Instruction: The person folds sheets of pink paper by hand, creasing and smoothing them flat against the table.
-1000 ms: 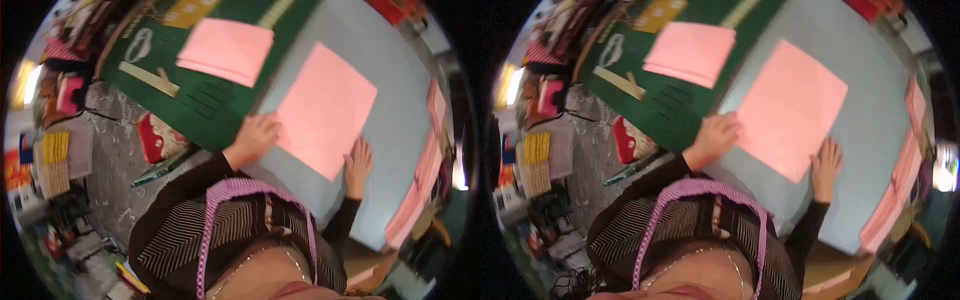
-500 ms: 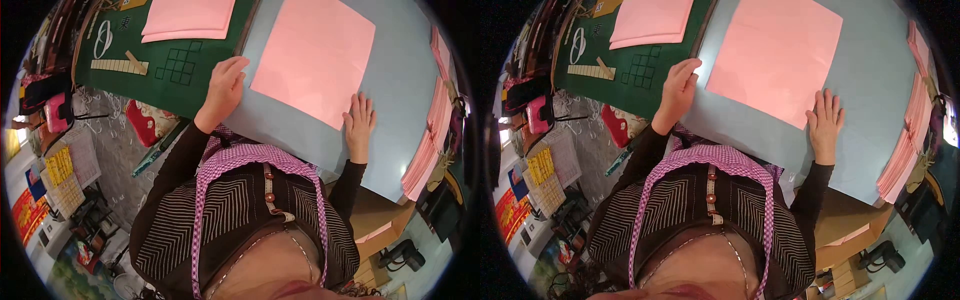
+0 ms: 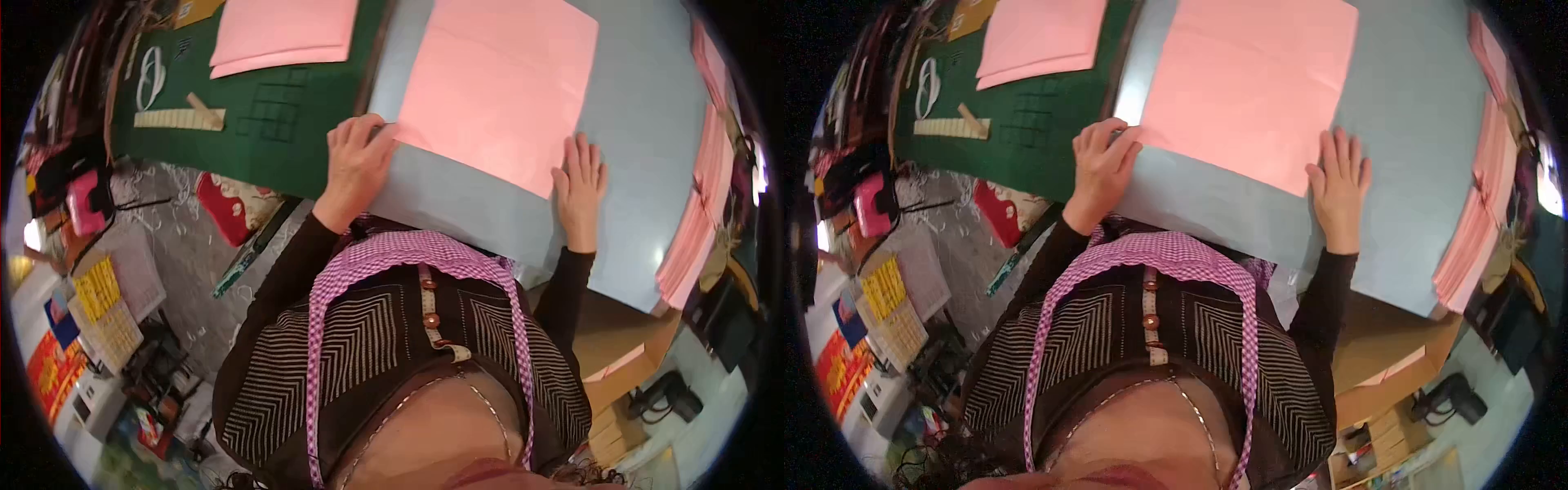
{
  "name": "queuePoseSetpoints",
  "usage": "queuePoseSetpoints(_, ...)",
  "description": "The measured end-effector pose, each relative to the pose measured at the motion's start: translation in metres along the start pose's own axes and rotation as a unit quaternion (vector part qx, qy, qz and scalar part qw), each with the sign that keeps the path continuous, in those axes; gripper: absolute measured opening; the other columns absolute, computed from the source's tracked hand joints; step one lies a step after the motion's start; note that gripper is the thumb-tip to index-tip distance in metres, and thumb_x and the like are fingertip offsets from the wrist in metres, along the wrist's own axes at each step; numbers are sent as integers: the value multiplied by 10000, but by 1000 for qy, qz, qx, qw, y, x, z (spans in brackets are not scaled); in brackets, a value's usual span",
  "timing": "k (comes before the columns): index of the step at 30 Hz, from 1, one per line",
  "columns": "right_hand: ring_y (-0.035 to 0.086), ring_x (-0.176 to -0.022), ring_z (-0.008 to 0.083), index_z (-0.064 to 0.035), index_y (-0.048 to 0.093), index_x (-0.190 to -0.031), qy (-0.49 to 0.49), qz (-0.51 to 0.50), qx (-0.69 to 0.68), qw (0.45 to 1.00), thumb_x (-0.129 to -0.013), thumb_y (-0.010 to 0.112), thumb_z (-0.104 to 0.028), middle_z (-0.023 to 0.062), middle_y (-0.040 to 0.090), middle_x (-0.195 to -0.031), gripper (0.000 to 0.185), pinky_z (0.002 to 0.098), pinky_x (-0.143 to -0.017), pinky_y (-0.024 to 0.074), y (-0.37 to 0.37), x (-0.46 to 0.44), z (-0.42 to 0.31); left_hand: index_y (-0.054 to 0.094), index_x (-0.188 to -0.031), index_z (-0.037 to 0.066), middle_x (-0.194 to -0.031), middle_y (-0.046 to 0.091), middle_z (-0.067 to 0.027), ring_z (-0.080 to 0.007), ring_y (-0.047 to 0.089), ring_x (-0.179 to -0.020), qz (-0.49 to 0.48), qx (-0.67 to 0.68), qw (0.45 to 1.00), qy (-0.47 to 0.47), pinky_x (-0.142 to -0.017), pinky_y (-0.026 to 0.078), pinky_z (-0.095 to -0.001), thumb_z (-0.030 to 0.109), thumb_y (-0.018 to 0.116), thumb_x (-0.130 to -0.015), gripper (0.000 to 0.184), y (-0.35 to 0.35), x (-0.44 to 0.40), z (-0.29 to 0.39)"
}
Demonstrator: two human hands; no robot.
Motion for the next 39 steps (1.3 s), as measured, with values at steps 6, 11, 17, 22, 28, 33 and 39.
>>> queuePoseSetpoints(6,310,-1409,298,-162,429,-1433,-10,34,-27,999,-985,480,-312,56,385,-1511,475,523,-1142,152,-4,3,2,672,-1060,113,-1150,577,-64,-273,535,-1050,-20,-48,998,32,-867,389,-404,98,675,-807,253,5,4,-1)
queuePoseSetpoints(11,297,-1424,273,-149,432,-1430,-5,46,-34,998,-976,488,-210,58,385,-1512,462,475,-1154,154,-8,13,8,665,-1132,121,-1269,556,-77,-270,514,-1130,-37,-86,994,52,-928,377,-402,166,673,-844,292,7,13,4)
queuePoseSetpoints(17,321,-1407,305,-158,533,-1353,-28,13,-63,998,-933,527,-119,70,447,-1466,422,493,-1150,166,-15,22,-9,661,-1151,111,-1314,541,-85,-274,496,-1180,-58,-94,992,53,-963,361,-407,201,657,-863,302,8,13,8)
queuePoseSetpoints(22,341,-1393,315,-157,558,-1326,-40,34,-93,994,-935,519,-112,83,469,-1442,395,494,-1145,178,-26,18,-8,650,-1167,114,-1316,538,-92,-301,491,-1181,-56,-87,993,52,-952,371,-430,191,646,-862,315,6,14,6)
queuePoseSetpoints(28,319,-1395,325,-100,489,-1376,-53,-1,-57,997,-994,434,-198,77,411,-1489,399,539,-1132,162,-25,-14,-16,629,-1136,107,-1361,506,-98,-326,469,-1209,-25,-59,996,59,-947,387,-468,211,670,-789,364,11,26,2)
queuePoseSetpoints(33,252,-1435,324,-69,348,-1469,-154,-23,-41,987,-965,465,-246,100,330,-1539,547,526,-1159,106,-13,-44,-37,569,-1243,125,-1413,460,-78,-303,411,-1279,4,-81,995,49,-1015,340,-452,255,707,-770,510,11,34,4)
queuePoseSetpoints(39,215,-1450,332,-65,334,-1476,-159,-72,3,985,-955,485,-318,119,287,-1559,598,524,-1161,103,4,-57,-33,516,-1293,98,-1484,369,-99,-322,331,-1349,-26,-70,995,63,-1114,250,-460,357,671,-826,556,11,40,8)
Point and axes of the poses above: each hand's wrist, its own x-axis away from the middle knuckle, its own y-axis out of the palm, z = x × y, the point moved 7 cm from there along -x, towards the middle knuckle
